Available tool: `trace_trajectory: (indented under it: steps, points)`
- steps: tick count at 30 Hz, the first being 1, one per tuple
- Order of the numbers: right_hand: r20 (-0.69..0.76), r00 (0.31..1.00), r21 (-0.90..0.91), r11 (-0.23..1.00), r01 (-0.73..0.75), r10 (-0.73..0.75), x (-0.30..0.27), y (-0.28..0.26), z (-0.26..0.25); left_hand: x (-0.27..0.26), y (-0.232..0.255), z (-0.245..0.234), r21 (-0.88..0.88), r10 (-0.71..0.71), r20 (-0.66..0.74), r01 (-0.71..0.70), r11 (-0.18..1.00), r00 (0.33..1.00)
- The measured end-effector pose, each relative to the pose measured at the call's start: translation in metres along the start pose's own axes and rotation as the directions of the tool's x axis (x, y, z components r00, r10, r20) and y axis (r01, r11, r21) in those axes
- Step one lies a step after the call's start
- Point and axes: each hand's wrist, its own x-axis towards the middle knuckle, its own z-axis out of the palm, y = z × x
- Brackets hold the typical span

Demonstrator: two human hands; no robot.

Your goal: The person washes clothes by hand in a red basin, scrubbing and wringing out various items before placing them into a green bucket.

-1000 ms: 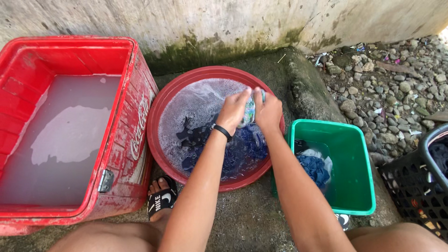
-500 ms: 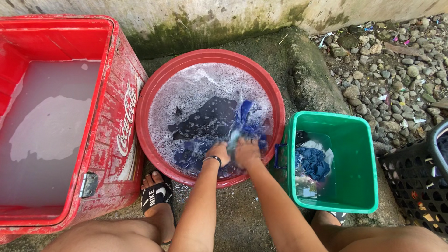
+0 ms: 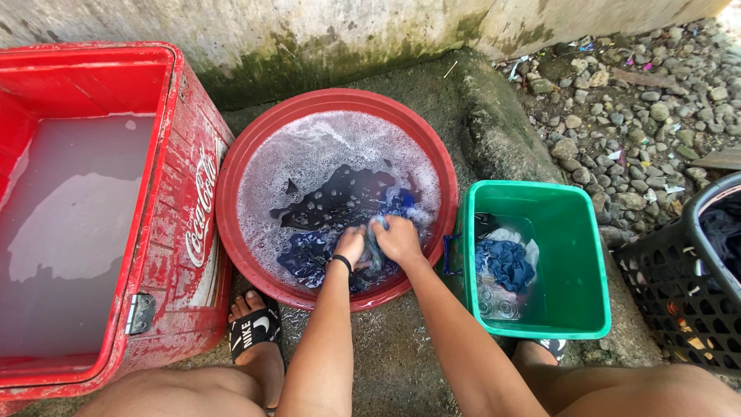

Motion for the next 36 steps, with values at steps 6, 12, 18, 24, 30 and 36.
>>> trace_trajectory:
  steps: [6, 12, 18, 24, 30, 36]
  points:
    - [-0.268, 0.959, 0.664, 0.705, 0.25, -0.087, 0.0, -0.056, -0.021, 0.007, 0.03, 0.004, -0.567, 0.11, 0.204, 0.025, 0.824, 0.973]
    - [-0.364, 0.875, 0.522, 0.708, 0.475, -0.319, -0.025, -0.102, -0.033, 0.065, 0.029, 0.024, -0.865, 0.635, 0.236, -0.138, 0.482, 0.736]
    - [-0.355, 0.87, 0.155, 0.897, 0.415, -0.342, -0.026, -0.089, -0.048, 0.025, 0.04, 0.022, -0.846, 0.481, 0.218, -0.081, 0.527, 0.849]
    - [-0.295, 0.955, -0.131, 0.991, -0.002, -0.037, -0.002, -0.032, -0.046, -0.055, 0.085, -0.006, -0.5, 0.378, -0.094, -0.372, 0.782, 0.921]
    - [-0.053, 0.989, -0.364, 0.925, 0.112, -0.141, 0.0, 0.028, -0.006, -0.043, 0.059, -0.011, 0.497, 0.64, -0.152, -0.501, 0.708, 0.753]
    - [0.415, 0.903, -0.732, 0.629, 0.26, 0.11, -0.017, 0.035, 0.024, -0.045, 0.002, 0.007, 0.851, 0.338, 0.136, -0.285, 0.441, 0.931]
